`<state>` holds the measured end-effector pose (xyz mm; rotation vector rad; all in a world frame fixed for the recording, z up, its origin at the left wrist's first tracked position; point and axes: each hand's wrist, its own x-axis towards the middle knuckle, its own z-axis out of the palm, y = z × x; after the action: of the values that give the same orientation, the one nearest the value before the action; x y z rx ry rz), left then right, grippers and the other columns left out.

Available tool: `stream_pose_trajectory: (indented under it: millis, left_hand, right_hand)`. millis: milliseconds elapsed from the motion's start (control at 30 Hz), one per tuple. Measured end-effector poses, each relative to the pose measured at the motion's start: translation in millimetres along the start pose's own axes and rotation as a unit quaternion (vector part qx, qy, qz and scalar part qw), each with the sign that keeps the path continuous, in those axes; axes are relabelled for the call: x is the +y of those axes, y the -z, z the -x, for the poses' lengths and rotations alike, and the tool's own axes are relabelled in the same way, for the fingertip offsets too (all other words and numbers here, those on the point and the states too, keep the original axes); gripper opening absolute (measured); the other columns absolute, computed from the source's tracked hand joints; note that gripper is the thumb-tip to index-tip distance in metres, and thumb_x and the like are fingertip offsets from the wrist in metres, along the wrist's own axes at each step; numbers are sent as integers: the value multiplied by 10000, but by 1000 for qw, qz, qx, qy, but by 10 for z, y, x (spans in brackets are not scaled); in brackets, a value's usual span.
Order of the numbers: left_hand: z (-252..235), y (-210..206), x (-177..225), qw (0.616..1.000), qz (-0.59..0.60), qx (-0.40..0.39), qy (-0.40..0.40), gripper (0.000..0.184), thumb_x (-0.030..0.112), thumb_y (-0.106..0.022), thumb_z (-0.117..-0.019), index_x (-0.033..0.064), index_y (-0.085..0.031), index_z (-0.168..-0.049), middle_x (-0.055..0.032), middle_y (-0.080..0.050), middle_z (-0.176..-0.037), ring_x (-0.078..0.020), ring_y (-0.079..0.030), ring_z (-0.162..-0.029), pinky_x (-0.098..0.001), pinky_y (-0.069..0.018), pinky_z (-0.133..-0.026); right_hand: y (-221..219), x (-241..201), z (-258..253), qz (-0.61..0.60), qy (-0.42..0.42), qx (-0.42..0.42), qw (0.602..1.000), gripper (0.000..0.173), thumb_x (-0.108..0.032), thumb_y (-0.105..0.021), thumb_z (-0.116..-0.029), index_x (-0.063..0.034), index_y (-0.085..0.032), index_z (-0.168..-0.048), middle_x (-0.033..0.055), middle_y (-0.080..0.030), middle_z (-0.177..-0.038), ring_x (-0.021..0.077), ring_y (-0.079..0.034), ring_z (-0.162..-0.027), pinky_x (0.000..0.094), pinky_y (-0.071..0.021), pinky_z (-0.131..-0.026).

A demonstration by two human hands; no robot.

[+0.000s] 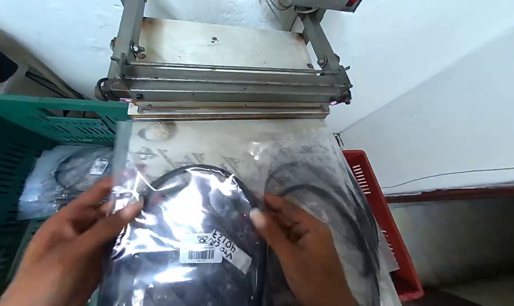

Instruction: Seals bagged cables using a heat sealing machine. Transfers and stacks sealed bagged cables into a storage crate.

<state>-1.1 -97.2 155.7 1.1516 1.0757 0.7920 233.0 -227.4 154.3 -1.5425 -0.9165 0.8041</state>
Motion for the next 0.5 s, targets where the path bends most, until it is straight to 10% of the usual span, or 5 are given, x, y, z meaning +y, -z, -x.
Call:
stream_pose_trajectory:
  millis: [133, 500]
  left_hand:
    - [-414, -300, -21, 994, -21, 74, 76, 402, 307, -453, -1095, 95, -726, -890, -18, -716, -717, -85, -677, -587, -247, -581, -523]
    - [-1368, -882, -122, 994, -27, 55, 86, 350, 305, -576, -1050, 13, -709, -911, -59, -698, -736, -128, -673, -609, -301, -589, -584]
  right_hand:
    - [90, 19, -235, 19, -49, 68, 996, 60, -148, -748, -918, -93, -739, -943, -29, -736, -742, 30, -681, -645, 187, -569, -597]
    - [468, 201, -1428, 218, -114, 142, 959, 217, -295, -707, -980, -93, -719, -903, -9, -667, -678, 78, -559, -549, 308, -461, -542]
